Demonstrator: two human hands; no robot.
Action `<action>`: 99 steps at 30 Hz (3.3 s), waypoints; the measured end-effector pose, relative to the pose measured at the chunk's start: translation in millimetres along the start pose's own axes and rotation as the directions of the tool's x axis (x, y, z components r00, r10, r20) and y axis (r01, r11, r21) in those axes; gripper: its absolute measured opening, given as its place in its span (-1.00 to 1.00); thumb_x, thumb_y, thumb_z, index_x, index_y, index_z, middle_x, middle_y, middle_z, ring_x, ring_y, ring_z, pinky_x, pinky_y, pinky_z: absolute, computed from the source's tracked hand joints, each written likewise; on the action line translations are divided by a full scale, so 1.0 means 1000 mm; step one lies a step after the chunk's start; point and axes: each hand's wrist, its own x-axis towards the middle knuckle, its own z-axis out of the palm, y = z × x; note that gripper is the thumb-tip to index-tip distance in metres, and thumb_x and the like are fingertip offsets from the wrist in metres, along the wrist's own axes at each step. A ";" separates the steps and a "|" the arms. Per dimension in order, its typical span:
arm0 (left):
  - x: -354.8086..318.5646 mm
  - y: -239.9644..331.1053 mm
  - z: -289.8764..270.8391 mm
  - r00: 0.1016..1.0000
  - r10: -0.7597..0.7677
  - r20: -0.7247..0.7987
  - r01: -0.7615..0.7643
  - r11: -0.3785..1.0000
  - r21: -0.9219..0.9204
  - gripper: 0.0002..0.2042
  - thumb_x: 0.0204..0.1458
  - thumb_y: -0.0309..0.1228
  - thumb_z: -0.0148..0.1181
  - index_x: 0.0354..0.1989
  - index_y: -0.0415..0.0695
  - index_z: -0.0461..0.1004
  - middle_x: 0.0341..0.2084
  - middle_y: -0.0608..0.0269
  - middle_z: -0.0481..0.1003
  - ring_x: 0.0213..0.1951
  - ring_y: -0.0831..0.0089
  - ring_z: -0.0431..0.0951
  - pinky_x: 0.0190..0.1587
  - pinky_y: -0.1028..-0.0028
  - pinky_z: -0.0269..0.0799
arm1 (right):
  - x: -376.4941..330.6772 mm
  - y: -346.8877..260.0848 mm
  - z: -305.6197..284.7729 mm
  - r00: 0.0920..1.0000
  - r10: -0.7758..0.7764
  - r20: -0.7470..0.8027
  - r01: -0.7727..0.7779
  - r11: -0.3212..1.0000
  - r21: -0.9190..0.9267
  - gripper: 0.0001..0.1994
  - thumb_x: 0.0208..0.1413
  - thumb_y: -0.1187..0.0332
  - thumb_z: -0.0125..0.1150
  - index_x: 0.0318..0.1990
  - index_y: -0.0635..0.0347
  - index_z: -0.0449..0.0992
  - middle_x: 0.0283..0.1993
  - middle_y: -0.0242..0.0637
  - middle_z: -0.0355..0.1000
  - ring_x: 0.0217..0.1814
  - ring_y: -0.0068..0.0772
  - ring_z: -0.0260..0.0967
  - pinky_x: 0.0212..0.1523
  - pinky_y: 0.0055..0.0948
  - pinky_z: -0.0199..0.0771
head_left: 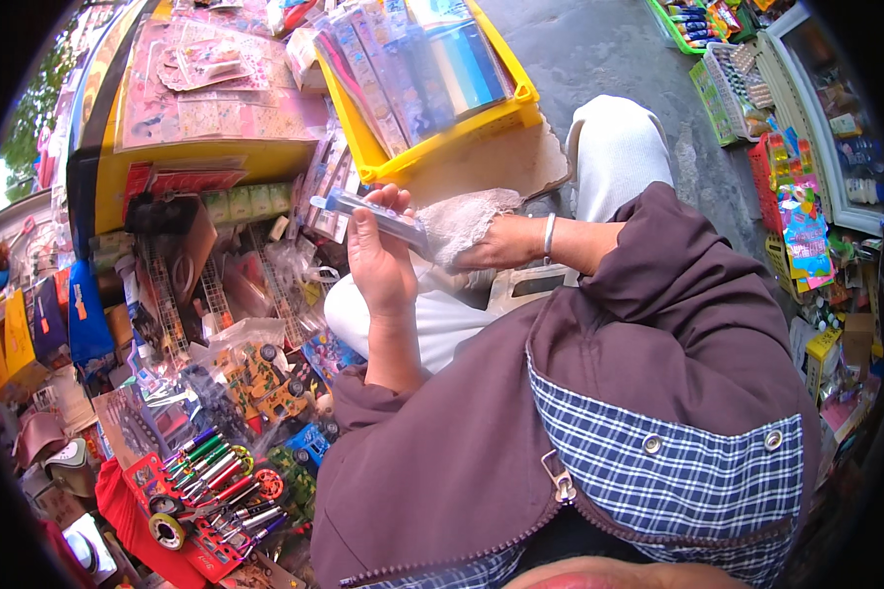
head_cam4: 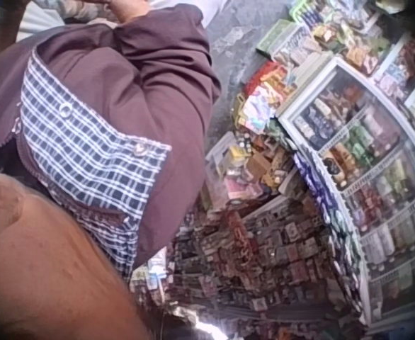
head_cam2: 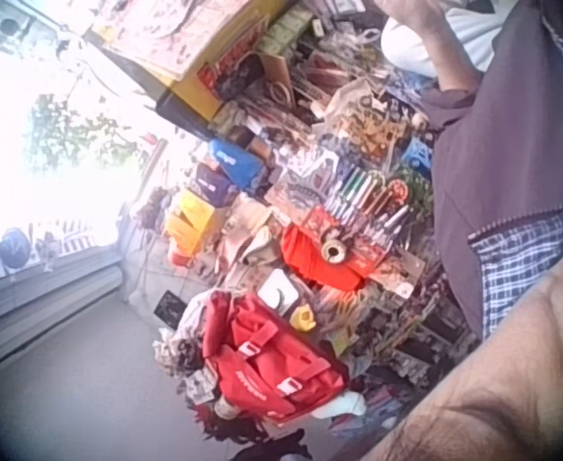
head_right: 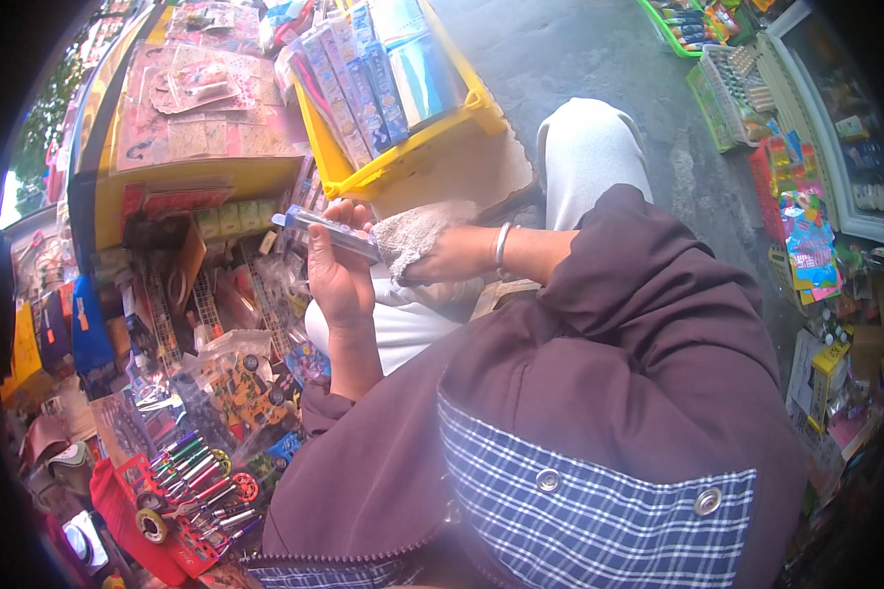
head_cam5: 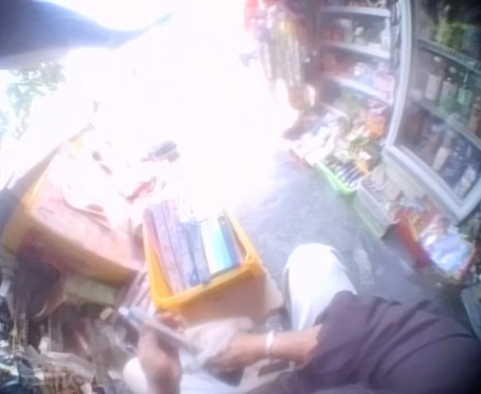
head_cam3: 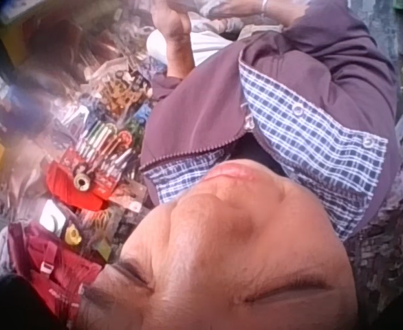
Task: The person sits on the floor and wipes various stationery items with a cloth. They pick up items from a yellow bin, wipe them, and place them back into the bin. The items include rulers, erasers, and other small stationery objects.
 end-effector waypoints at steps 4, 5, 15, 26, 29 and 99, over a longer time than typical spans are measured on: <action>0.009 0.018 -0.012 0.997 -0.078 0.027 0.082 0.966 -0.244 -0.61 0.25 -0.13 -0.20 0.07 -0.17 0.25 -0.19 0.27 0.42 -0.22 0.42 0.40 -0.11 0.33 0.34 | 0.005 -0.005 -0.012 0.987 0.150 0.055 -0.159 0.966 0.204 -0.80 0.00 0.34 0.06 -0.27 0.26 0.42 -0.22 -0.11 0.38 -0.17 -0.05 0.35 -0.13 -0.16 0.32; 0.010 0.022 -0.014 0.993 -0.113 -0.017 0.104 0.954 -0.280 -0.60 0.26 -0.12 -0.21 0.08 -0.16 0.24 -0.20 0.29 0.41 -0.25 0.43 0.39 -0.13 0.34 0.35 | 0.007 -0.004 -0.013 1.000 0.017 -0.012 -0.016 0.999 0.031 -0.80 -0.01 0.35 0.06 -0.26 0.29 0.40 -0.28 -0.10 0.38 -0.21 -0.05 0.35 -0.17 -0.16 0.33; -0.017 -0.012 0.025 0.977 -0.214 -0.017 0.214 0.967 0.137 -0.56 0.28 -0.15 -0.30 0.27 -0.05 0.08 -0.35 0.37 0.38 -0.50 0.60 0.34 -0.48 0.58 0.32 | 0.007 0.004 -0.016 0.975 0.122 -0.184 -0.123 0.992 0.007 -0.82 0.08 0.36 -0.02 -0.20 0.19 0.43 -0.18 -0.17 0.37 -0.10 -0.14 0.35 -0.05 -0.23 0.34; -0.024 -0.025 0.014 0.960 -0.177 0.219 0.100 0.942 0.321 -0.43 0.21 -0.24 -0.02 0.33 -0.07 -0.05 -0.41 0.39 0.39 -0.55 0.72 0.31 -0.61 0.68 0.21 | -0.001 0.017 -0.014 0.820 0.568 -0.062 -0.492 0.757 0.431 -0.70 0.17 0.27 0.01 -0.01 0.22 0.41 -0.14 -0.32 0.42 -0.13 -0.50 0.36 -0.11 -0.47 0.41; -0.023 -0.028 0.009 0.956 -0.133 0.260 0.024 0.924 0.382 -0.42 0.15 -0.38 0.09 0.32 -0.09 0.01 -0.39 0.40 0.42 -0.52 0.74 0.30 -0.57 0.70 0.21 | -0.006 0.033 -0.008 0.927 0.335 -0.166 -0.257 0.894 0.367 -0.72 0.15 0.23 0.05 -0.08 0.20 0.43 -0.19 -0.35 0.42 -0.18 -0.52 0.38 -0.15 -0.48 0.44; -0.033 -0.010 0.033 0.939 -0.291 0.182 0.213 0.910 0.357 -0.26 -0.08 -0.49 -0.19 0.37 -0.12 -0.25 -0.31 0.09 0.38 -0.56 0.53 0.35 -0.52 0.57 0.33 | 0.000 0.022 -0.023 0.914 0.369 -0.171 -0.330 0.919 0.217 -0.88 0.11 0.41 -0.01 -0.22 0.18 0.38 -0.29 -0.16 0.43 -0.24 -0.09 0.43 -0.22 -0.27 0.42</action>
